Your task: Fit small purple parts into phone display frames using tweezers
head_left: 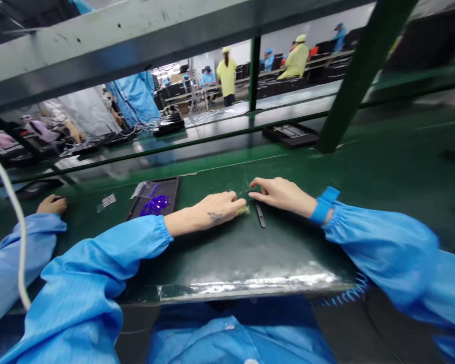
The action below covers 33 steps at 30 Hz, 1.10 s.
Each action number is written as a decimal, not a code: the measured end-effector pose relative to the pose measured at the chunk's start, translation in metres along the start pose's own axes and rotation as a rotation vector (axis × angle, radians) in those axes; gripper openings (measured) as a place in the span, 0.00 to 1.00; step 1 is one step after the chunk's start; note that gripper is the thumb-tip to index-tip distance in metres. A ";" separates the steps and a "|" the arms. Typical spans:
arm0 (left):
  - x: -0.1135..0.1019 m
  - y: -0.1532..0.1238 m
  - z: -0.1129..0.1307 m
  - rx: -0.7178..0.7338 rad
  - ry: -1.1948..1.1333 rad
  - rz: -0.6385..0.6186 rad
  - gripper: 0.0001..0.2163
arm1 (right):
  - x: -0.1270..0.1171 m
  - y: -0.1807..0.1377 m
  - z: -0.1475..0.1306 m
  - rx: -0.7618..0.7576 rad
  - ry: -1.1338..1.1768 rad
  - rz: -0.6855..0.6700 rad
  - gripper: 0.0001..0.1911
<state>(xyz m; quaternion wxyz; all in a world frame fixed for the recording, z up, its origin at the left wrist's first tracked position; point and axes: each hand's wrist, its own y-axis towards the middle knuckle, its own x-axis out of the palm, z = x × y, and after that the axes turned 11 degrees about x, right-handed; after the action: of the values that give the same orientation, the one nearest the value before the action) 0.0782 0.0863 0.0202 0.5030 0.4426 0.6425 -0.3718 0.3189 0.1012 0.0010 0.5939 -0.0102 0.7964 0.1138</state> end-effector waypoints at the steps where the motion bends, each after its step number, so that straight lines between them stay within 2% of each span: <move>1: -0.003 -0.006 -0.008 -0.043 0.004 0.009 0.14 | 0.001 -0.002 -0.001 -0.007 -0.009 -0.012 0.16; 5: -0.012 -0.045 -0.046 -0.278 0.102 0.013 0.18 | 0.007 -0.005 -0.005 -0.053 -0.025 -0.039 0.15; 8: -0.006 -0.067 -0.069 -0.366 0.157 -0.026 0.22 | 0.008 -0.006 -0.008 -0.095 0.047 -0.027 0.13; 11: 0.011 -0.073 -0.083 -0.335 0.148 -0.060 0.21 | 0.004 -0.004 -0.008 -0.053 0.366 -0.085 0.11; 14: 0.029 -0.072 -0.091 -0.272 0.117 -0.102 0.17 | -0.002 -0.001 -0.002 0.130 0.853 -0.190 0.13; 16: 0.036 -0.073 -0.094 -0.262 0.116 -0.107 0.22 | -0.006 0.001 0.003 0.209 1.052 -0.192 0.16; 19: 0.034 -0.073 -0.095 -0.269 0.150 -0.071 0.30 | -0.006 0.002 0.008 0.220 1.083 -0.130 0.20; 21: 0.025 -0.066 -0.097 -0.238 0.184 -0.040 0.30 | -0.002 0.002 0.006 0.217 1.055 -0.062 0.20; 24: 0.010 -0.033 -0.106 -0.114 0.189 -0.032 0.24 | 0.003 -0.003 -0.005 0.198 0.982 0.064 0.17; 27: 0.003 0.032 -0.122 -0.026 0.170 -0.037 0.17 | 0.001 -0.015 -0.021 0.121 0.892 0.175 0.14; 29: 0.002 0.088 -0.130 -0.004 0.166 -0.020 0.16 | -0.005 -0.028 -0.029 -0.084 0.720 0.323 0.10; 31: 0.004 0.146 -0.132 -0.013 0.161 0.017 0.19 | -0.012 -0.041 -0.034 -0.376 0.458 0.549 0.09; 33: 0.007 0.201 -0.126 -0.035 0.151 0.069 0.21 | -0.018 -0.051 -0.036 -0.559 0.273 0.746 0.10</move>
<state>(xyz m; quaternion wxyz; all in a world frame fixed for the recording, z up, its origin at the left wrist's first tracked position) 0.2265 0.2709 0.0345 0.4735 0.4823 0.6693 -0.3086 0.2978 0.0425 0.0189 0.3772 0.1020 0.7554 0.5260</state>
